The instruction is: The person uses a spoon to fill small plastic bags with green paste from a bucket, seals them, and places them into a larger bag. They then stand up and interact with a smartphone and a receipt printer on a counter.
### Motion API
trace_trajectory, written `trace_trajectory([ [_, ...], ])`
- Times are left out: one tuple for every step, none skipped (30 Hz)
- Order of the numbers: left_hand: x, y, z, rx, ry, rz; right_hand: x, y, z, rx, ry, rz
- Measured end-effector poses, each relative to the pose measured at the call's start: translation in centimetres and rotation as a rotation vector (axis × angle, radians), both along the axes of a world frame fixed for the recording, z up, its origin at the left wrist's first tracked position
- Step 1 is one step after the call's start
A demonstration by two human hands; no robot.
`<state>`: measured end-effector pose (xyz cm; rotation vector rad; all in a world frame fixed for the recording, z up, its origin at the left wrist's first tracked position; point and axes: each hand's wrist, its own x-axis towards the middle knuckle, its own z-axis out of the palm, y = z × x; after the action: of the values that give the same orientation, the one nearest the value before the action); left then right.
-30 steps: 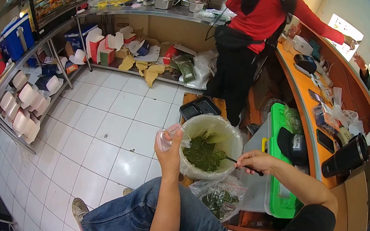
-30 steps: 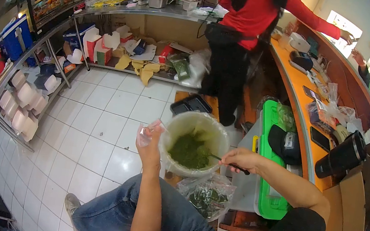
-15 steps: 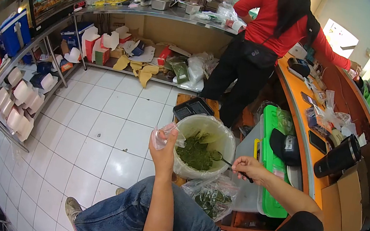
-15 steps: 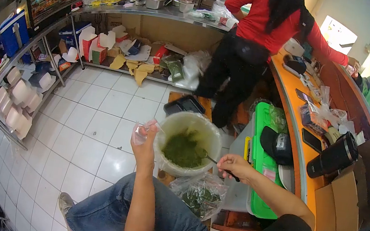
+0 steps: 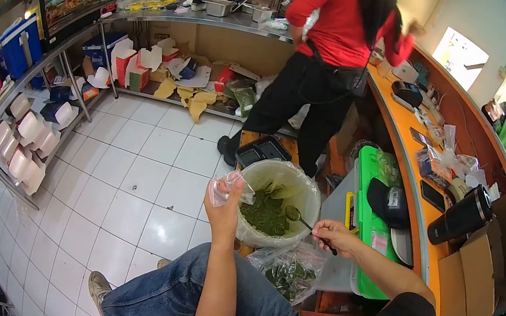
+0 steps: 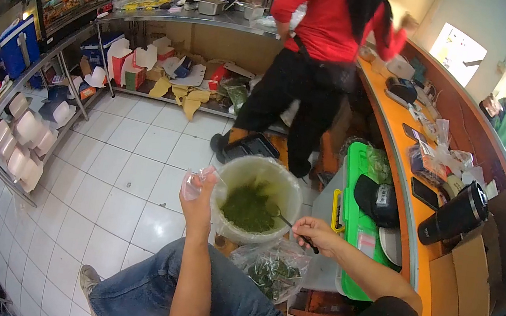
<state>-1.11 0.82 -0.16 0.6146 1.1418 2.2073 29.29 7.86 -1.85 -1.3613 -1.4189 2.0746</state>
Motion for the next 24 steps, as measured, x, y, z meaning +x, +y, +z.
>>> trace_trajectory([
  [-0.05, 0.05, -0.17, 0.013, 0.003, -0.013, -0.07, -0.06, 0.17, 0.000, 0.000, -0.001],
  [-0.11, 0.11, -0.28, 0.027, 0.007, -0.024, -0.18, -0.06, 0.46, 0.003, -0.010, -0.016],
  [-0.13, 0.13, -0.36, 0.027, 0.007, -0.025, -0.29, -0.08, 0.66, 0.005, -0.020, -0.031],
  [-0.12, 0.05, -0.15, 0.024, -0.002, -0.028, -0.29, -0.03, 0.57, 0.005, -0.020, -0.032],
  [-0.02, -0.02, 0.03, 0.022, -0.011, -0.033, -0.20, 0.04, 0.41, 0.002, -0.018, -0.014],
  [0.07, -0.14, 0.17, 0.022, -0.012, -0.036, -0.11, 0.03, 0.34, -0.001, -0.016, 0.003],
  [0.08, -0.21, 0.33, 0.015, 0.006, -0.037, -0.10, 0.05, 0.42, 0.001, -0.016, 0.004],
  [0.01, -0.22, 0.42, 0.009, 0.025, -0.036, -0.14, 0.07, 0.52, 0.003, -0.016, -0.010],
  [-0.06, -0.19, 0.27, 0.008, 0.025, -0.034, -0.14, 0.00, 0.52, 0.002, -0.016, -0.023],
  [-0.08, -0.10, 0.00, 0.006, 0.023, -0.044, 0.01, -0.05, 0.37, 0.000, -0.017, -0.024],
  [-0.07, -0.04, -0.14, 0.005, 0.023, -0.055, 0.22, -0.02, 0.16, 0.002, -0.021, -0.015],
  [-0.06, -0.03, -0.12, 0.007, 0.025, -0.055, 0.27, 0.10, 0.09, 0.007, -0.024, -0.004],
  [-0.01, -0.13, -0.13, -0.031, 0.026, -0.067, 0.25, 0.18, 0.09, 0.008, -0.023, -0.004],
  [0.05, -0.26, -0.12, -0.071, 0.027, -0.079, 0.26, 0.15, 0.09, 0.012, -0.017, -0.004],
  [0.09, -0.42, 0.00, -0.072, 0.026, -0.081, 0.35, 0.07, 0.14, 0.017, -0.014, -0.005],
  [0.11, -0.58, 0.21, -0.065, 0.063, -0.090, 0.42, -0.07, 0.20, 0.017, -0.015, -0.006],
  [0.06, -0.59, 0.37, -0.055, 0.101, -0.096, 0.40, -0.12, 0.29, 0.017, 0.001, -0.015],
  [-0.01, -0.52, 0.39, -0.053, 0.103, -0.093, 0.31, -0.09, 0.34, 0.016, 0.018, -0.023],
  [-0.02, -0.54, 0.33, -0.070, 0.122, -0.104, 0.31, -0.01, 0.26, 0.016, 0.018, -0.022],
  [0.04, -0.55, 0.24, -0.087, 0.141, -0.117, 0.42, 0.06, 0.12, 0.006, 0.005, -0.011],
  [0.17, -0.52, 0.06, -0.087, 0.142, -0.119, 0.54, 0.08, 0.03, -0.004, -0.007, 0.000],
  [0.22, -0.37, -0.13, -0.081, 0.155, -0.121, 0.51, 0.15, 0.08, -0.001, -0.005, 0.000],
  [0.21, -0.31, -0.22, -0.077, 0.168, -0.123, 0.44, 0.16, 0.11, 0.005, 0.003, -0.009],
  [0.20, -0.36, -0.18, -0.078, 0.169, -0.123, 0.42, 0.06, 0.06, 0.008, 0.012, -0.019],
])
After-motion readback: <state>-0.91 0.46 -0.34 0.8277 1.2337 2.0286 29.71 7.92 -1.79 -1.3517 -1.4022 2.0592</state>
